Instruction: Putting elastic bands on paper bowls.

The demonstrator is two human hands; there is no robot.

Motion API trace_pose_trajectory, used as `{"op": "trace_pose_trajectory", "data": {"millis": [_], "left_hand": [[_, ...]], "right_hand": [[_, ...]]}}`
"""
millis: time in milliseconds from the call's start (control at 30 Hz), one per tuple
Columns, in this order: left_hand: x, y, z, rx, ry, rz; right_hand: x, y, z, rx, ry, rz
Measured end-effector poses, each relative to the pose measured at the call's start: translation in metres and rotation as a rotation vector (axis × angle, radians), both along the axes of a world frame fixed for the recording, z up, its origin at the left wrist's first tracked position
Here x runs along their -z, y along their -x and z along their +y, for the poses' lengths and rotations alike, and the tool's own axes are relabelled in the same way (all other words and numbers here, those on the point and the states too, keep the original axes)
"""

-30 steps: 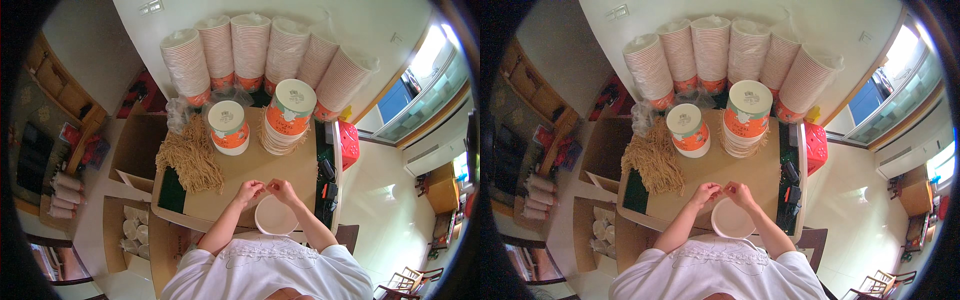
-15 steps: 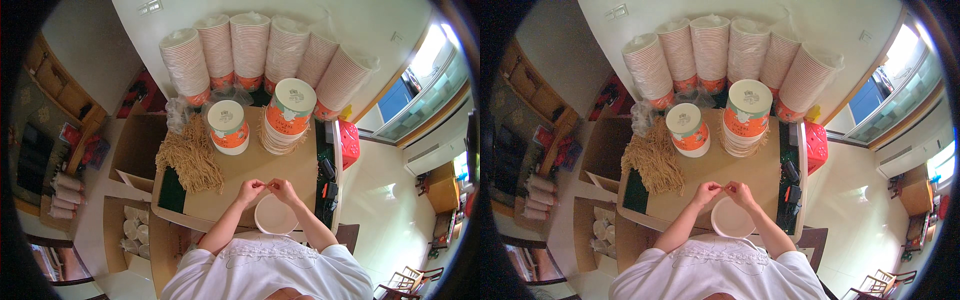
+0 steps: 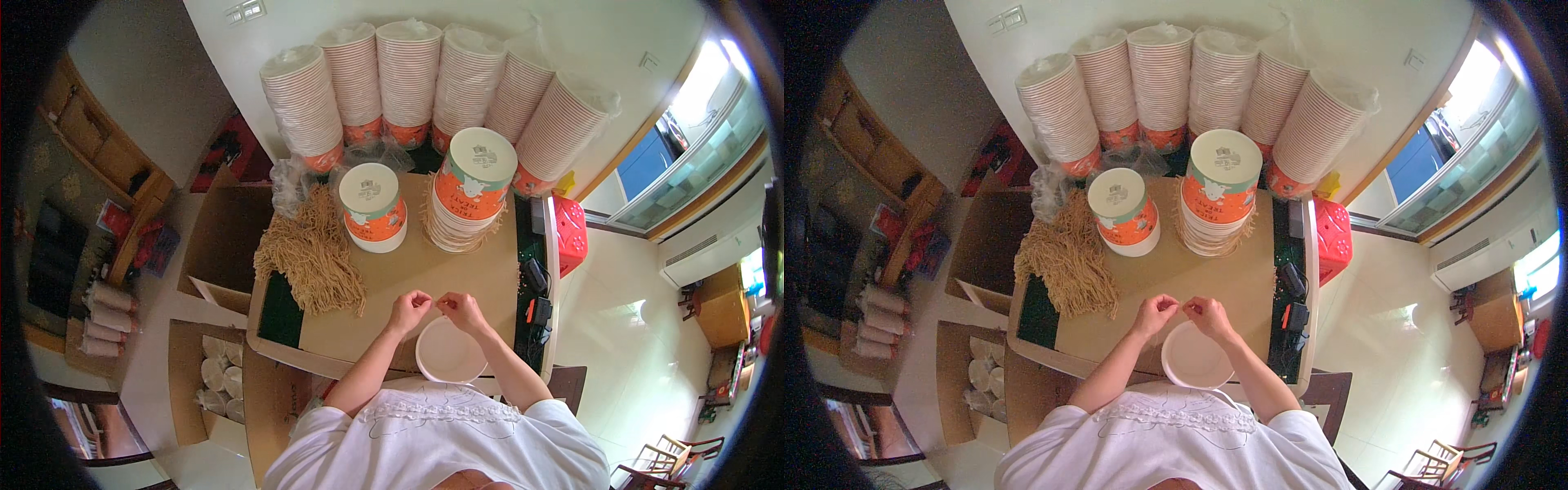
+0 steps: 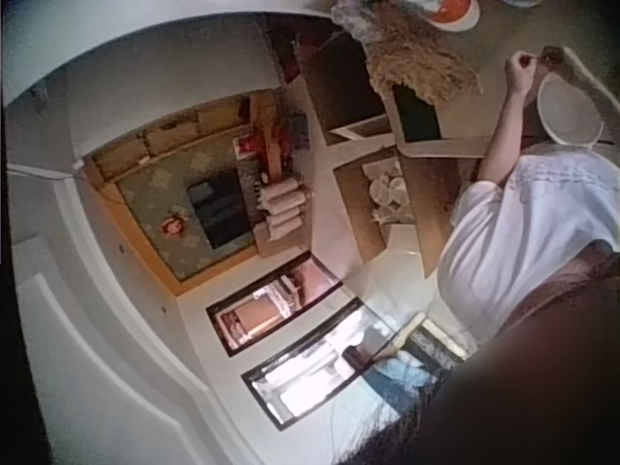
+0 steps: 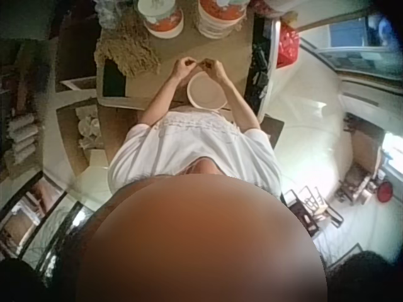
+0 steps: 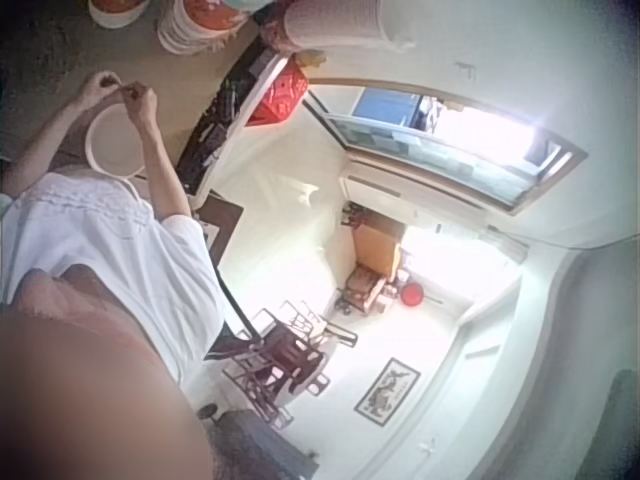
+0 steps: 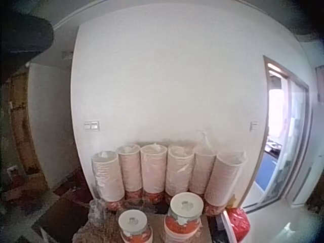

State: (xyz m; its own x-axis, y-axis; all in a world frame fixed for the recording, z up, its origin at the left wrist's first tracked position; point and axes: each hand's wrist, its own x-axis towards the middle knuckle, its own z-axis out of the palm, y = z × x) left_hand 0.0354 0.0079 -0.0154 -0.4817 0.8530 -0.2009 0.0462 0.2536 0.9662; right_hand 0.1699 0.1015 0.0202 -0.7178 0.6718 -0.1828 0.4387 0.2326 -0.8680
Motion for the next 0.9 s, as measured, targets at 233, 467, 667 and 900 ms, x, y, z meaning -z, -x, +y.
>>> {"op": "trace_pose_trajectory", "data": {"millis": [233,467,667,900], "left_hand": [[-0.020,-0.003,-0.001,0.111,-0.063,0.155],[-0.011,-0.004,-0.002,0.016,-0.120,0.272],[-0.014,-0.005,-0.001,0.023,-0.077,0.307],[-0.013,-0.006,-0.001,0.019,-0.082,0.320]], "right_hand": [[0.003,-0.003,0.002,0.014,-0.004,-0.021],[-0.004,-0.001,0.000,0.007,0.006,-0.014],[0.005,-0.002,0.002,0.009,-0.006,-0.010],[0.006,-0.003,0.002,-0.003,-0.014,-0.001]]}}
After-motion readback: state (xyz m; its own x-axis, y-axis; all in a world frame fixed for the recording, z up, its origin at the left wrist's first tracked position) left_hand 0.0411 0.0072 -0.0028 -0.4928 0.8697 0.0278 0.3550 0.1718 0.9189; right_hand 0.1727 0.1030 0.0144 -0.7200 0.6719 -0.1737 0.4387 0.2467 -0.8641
